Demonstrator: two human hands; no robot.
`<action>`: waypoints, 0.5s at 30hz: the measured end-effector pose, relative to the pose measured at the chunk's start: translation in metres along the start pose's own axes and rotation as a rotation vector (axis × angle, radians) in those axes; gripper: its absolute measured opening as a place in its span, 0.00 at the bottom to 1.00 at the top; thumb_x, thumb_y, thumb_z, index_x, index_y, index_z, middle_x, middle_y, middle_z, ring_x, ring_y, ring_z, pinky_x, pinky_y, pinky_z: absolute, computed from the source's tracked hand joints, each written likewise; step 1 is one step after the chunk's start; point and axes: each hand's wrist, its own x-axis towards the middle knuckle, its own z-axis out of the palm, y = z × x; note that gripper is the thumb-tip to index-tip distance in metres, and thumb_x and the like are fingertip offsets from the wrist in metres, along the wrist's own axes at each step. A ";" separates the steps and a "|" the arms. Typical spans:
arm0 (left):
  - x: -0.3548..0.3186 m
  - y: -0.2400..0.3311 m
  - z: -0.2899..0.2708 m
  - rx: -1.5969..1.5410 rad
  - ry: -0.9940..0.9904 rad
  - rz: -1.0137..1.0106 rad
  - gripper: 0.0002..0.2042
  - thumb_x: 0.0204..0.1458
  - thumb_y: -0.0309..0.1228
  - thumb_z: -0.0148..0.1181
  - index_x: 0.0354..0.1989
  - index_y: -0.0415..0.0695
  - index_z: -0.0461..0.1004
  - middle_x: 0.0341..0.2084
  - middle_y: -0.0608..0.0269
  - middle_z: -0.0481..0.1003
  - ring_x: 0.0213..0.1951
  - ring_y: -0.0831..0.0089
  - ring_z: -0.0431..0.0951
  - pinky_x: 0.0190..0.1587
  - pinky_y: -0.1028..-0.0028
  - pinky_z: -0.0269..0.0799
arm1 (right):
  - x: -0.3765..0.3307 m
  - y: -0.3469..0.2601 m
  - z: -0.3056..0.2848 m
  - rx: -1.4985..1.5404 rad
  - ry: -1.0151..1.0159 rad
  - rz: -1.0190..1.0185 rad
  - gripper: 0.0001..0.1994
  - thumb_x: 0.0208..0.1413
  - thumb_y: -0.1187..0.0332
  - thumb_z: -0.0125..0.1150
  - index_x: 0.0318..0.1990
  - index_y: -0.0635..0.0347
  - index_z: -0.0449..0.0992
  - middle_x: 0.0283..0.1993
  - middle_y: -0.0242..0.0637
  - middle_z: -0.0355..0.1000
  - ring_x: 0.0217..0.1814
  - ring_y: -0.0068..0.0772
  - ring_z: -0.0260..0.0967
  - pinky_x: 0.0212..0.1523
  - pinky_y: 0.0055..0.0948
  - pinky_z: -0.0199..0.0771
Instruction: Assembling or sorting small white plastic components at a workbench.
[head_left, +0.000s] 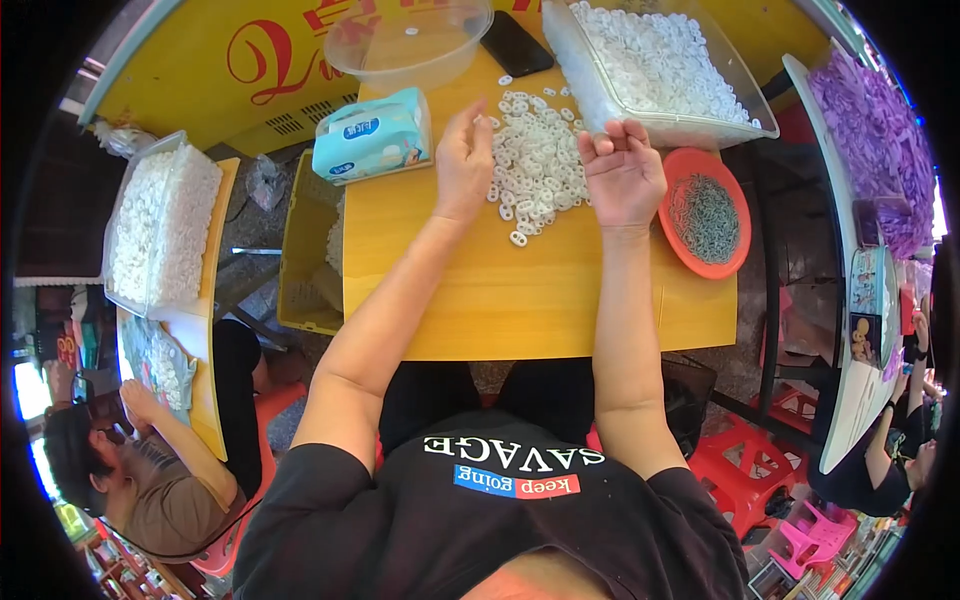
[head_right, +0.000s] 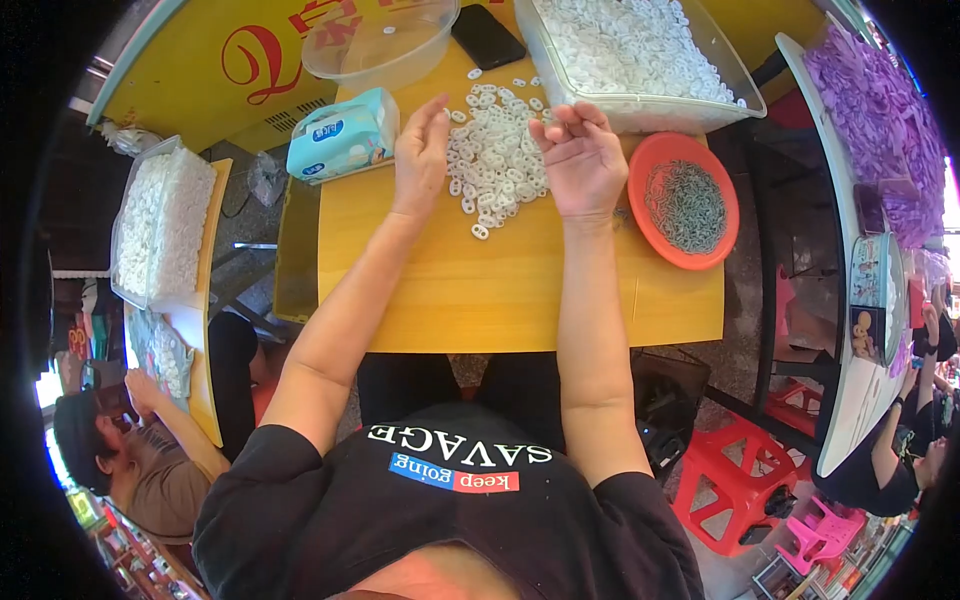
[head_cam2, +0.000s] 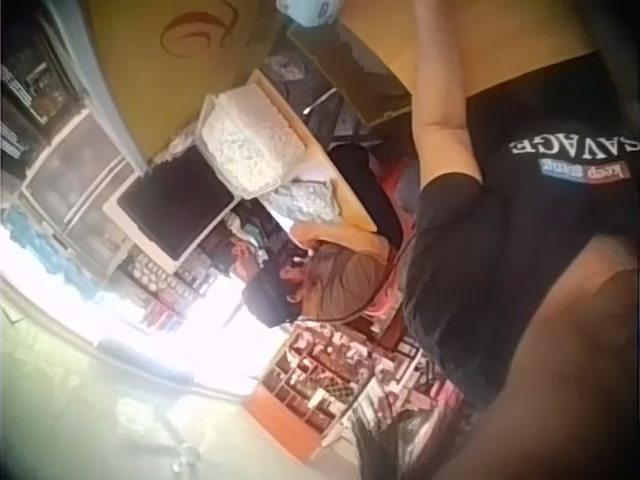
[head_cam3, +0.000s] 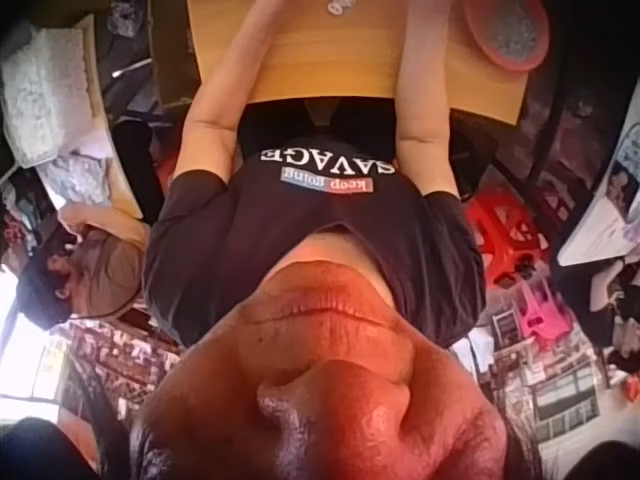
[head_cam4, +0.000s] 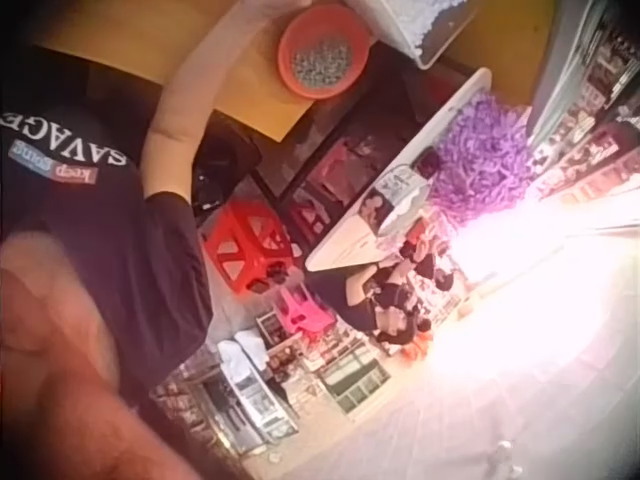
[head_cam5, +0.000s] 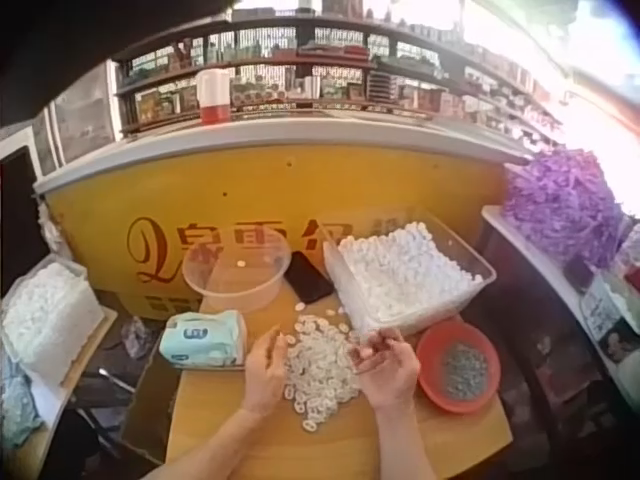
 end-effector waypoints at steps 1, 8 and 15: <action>0.000 -0.003 0.000 0.111 -0.032 -0.002 0.15 0.61 0.30 0.51 0.52 0.33 0.72 0.48 0.47 0.74 0.48 0.62 0.74 0.54 0.69 0.67 | 0.000 -0.004 -0.001 0.170 -0.098 0.076 0.15 0.60 0.70 0.45 0.50 0.61 0.76 0.46 0.44 0.76 0.40 0.36 0.73 0.59 0.46 0.67; 0.052 -0.025 0.018 0.396 -0.161 0.326 0.16 0.57 0.28 0.52 0.51 0.33 0.72 0.49 0.43 0.73 0.53 0.51 0.72 0.56 0.66 0.67 | -0.001 -0.018 -0.005 0.403 -0.374 0.127 0.16 0.61 0.69 0.45 0.50 0.56 0.78 0.49 0.37 0.75 0.44 0.32 0.71 0.59 0.43 0.65; 0.072 -0.047 0.026 0.712 -0.248 0.457 0.13 0.56 0.29 0.53 0.46 0.34 0.75 0.47 0.45 0.74 0.50 0.48 0.71 0.56 0.58 0.65 | 0.001 -0.018 -0.001 0.368 -0.348 0.109 0.18 0.62 0.67 0.44 0.55 0.53 0.75 0.54 0.38 0.73 0.45 0.30 0.69 0.58 0.41 0.66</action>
